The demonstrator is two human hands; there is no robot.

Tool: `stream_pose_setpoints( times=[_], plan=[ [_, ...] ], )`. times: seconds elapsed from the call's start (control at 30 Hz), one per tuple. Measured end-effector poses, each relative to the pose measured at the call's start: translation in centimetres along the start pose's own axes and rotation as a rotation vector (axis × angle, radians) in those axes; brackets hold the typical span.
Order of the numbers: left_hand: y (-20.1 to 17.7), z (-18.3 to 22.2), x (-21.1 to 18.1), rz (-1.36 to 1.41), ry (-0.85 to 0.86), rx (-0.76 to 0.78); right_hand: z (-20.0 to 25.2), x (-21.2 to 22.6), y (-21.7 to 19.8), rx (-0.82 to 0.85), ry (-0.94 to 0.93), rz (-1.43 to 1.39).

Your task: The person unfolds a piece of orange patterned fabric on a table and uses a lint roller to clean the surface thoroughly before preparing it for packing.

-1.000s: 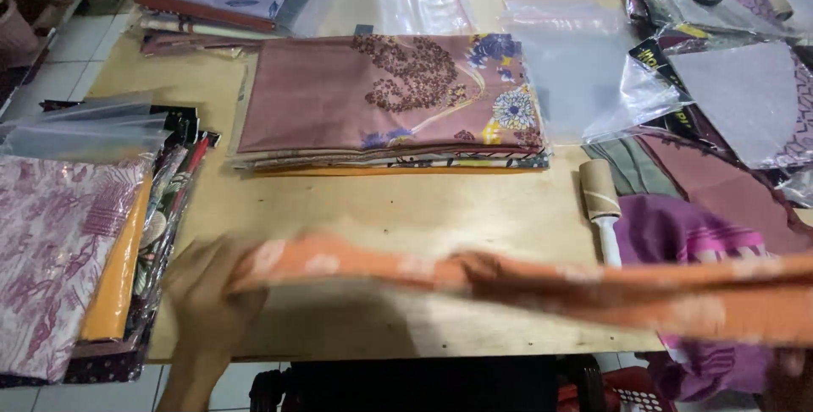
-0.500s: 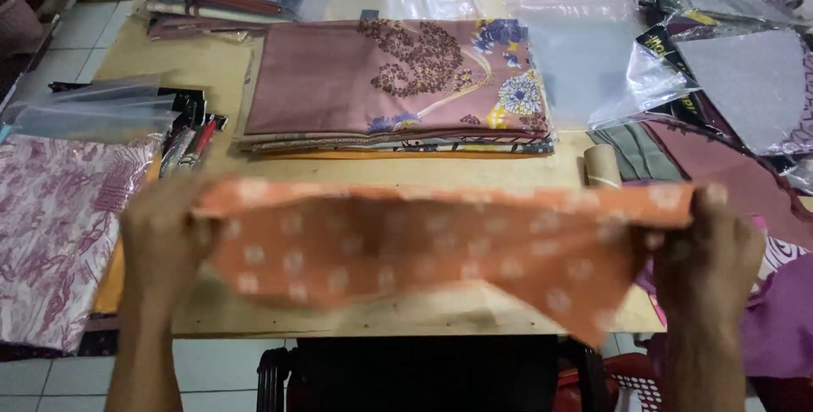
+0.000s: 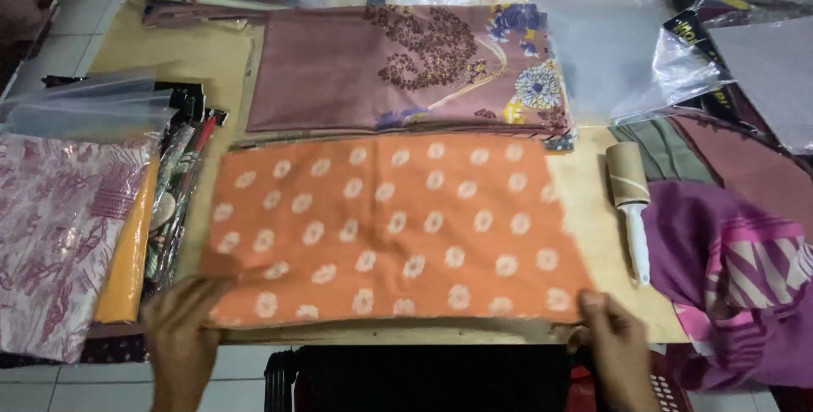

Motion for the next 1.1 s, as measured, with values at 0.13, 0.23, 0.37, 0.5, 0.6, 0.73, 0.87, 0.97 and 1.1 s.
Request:
stream_pose_setpoints(
  times=[0.13, 0.23, 0.37, 0.5, 0.6, 0.73, 0.87, 0.97, 1.1],
  plan=[
    [2.5, 2.1, 0.3, 0.047, -0.079, 0.07, 1.1, -2.5, 2.8, 0.256, 0.219, 0.068],
    [1.4, 2.1, -0.9, -0.073, -0.049, 0.016, 1.2, -3.2, 2.3, 0.236, 0.263, 0.095],
    [0.5, 3.3, -1.3, -0.065, -0.04, -0.04, 0.9, -4.6, 2.2, 0.258, 0.197, 0.03],
    [1.1, 4.1, -1.3, -0.112, -0.079, -0.013, 1.0, -4.1, 2.3, 0.255, 0.2, 0.033],
    [2.8, 4.8, -0.6, -0.132, -0.146, 0.124, 1.6, -2.9, 2.1, 0.234, 0.298, 0.213],
    [5.3, 4.5, -1.6, -0.07, -0.197, 0.478, 1.3, 0.5, 1.2, 0.046, -0.02, 0.86],
    [-0.8, -4.1, -13.7, 0.526, 0.089, 0.501, 3.4, 6.2, 6.6, 0.141, -0.675, 0.623],
    [1.6, -9.6, -19.6, 0.652, 0.114, 0.599, 4.3, 8.2, 10.9, 0.287, -0.693, 0.556],
    [7.7, -13.3, -23.0, 0.456, 0.251, 0.579, 3.5, 7.4, 13.7, 0.321, -0.709, 0.623]
  ],
)
Point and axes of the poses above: each hand's wrist, its own z-axis away from the middle knuckle, its own y-axis out of the palm, x = y × z, the point moved 9 cm from there along -z, towards the middle knuckle, and after that the axes turned 6 degrees about x, right-handed, at the moved point
